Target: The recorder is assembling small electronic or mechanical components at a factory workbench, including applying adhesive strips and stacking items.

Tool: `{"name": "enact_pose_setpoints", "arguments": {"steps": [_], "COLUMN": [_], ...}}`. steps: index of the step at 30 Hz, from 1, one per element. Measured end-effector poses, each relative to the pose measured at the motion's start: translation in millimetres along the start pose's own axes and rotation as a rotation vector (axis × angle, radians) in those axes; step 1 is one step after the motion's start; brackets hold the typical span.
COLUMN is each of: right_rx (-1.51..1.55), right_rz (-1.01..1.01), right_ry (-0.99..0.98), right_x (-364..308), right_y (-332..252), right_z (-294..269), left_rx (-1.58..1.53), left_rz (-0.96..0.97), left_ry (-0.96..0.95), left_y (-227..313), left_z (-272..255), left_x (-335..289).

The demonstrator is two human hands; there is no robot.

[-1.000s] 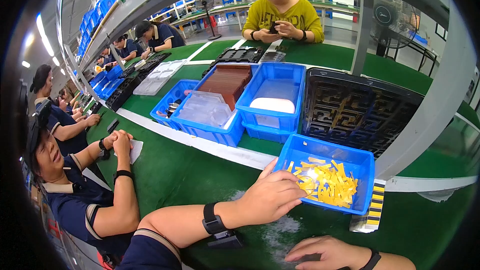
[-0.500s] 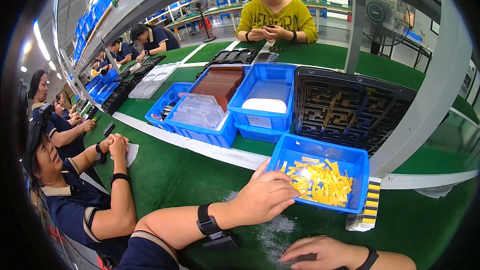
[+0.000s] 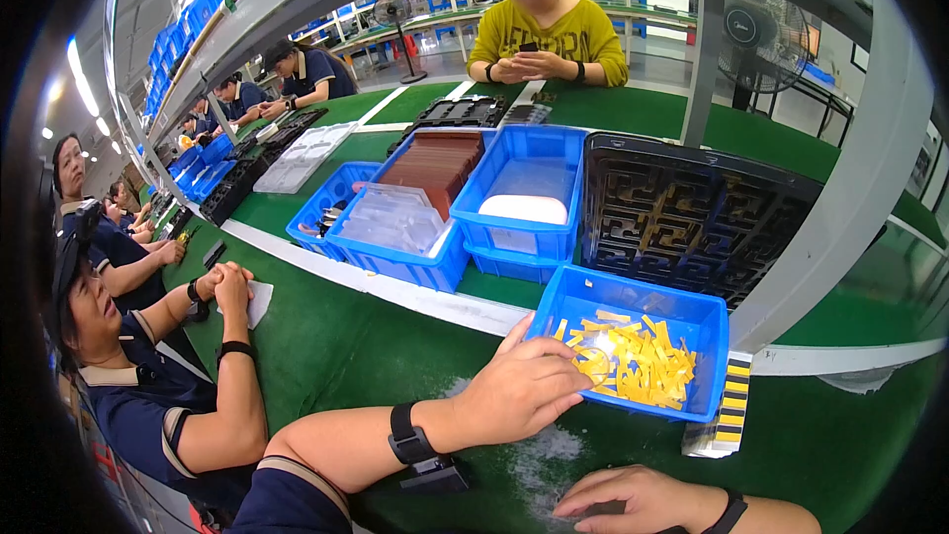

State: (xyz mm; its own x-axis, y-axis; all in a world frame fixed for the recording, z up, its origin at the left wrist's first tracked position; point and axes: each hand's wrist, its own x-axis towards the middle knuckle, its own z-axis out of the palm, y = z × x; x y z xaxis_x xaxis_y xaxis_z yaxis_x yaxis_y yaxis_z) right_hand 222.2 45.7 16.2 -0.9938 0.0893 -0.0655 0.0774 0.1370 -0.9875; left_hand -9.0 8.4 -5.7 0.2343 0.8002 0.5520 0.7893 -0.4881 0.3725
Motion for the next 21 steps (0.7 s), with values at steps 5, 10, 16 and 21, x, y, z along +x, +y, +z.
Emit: {"name": "enact_pose_setpoints", "arguments": {"steps": [5, 10, 16, 21], "right_rx": [-0.003, -0.009, -0.001, -0.022], "right_rz": [-0.004, 0.000, -0.010, -0.023], "right_ry": [0.003, -0.005, 0.004, 0.004], "right_x": [-0.4, 1.1, 0.6, 0.2], "right_y": [-1.7, -1.1, -1.1, -1.0], "right_z": [0.7, -0.3, 0.6, 0.2], "left_rx": [-0.002, -0.012, -0.013, -0.014], "left_rz": [0.016, 0.014, 0.015, 0.003], "left_ry": [0.008, 0.013, 0.016, -0.004], "left_y": [0.7, -0.6, 0.6, 0.2], "left_z": [-0.5, 0.0, -0.1, 0.1], "left_x": [0.5, 0.4, 1.0, 0.4]}}
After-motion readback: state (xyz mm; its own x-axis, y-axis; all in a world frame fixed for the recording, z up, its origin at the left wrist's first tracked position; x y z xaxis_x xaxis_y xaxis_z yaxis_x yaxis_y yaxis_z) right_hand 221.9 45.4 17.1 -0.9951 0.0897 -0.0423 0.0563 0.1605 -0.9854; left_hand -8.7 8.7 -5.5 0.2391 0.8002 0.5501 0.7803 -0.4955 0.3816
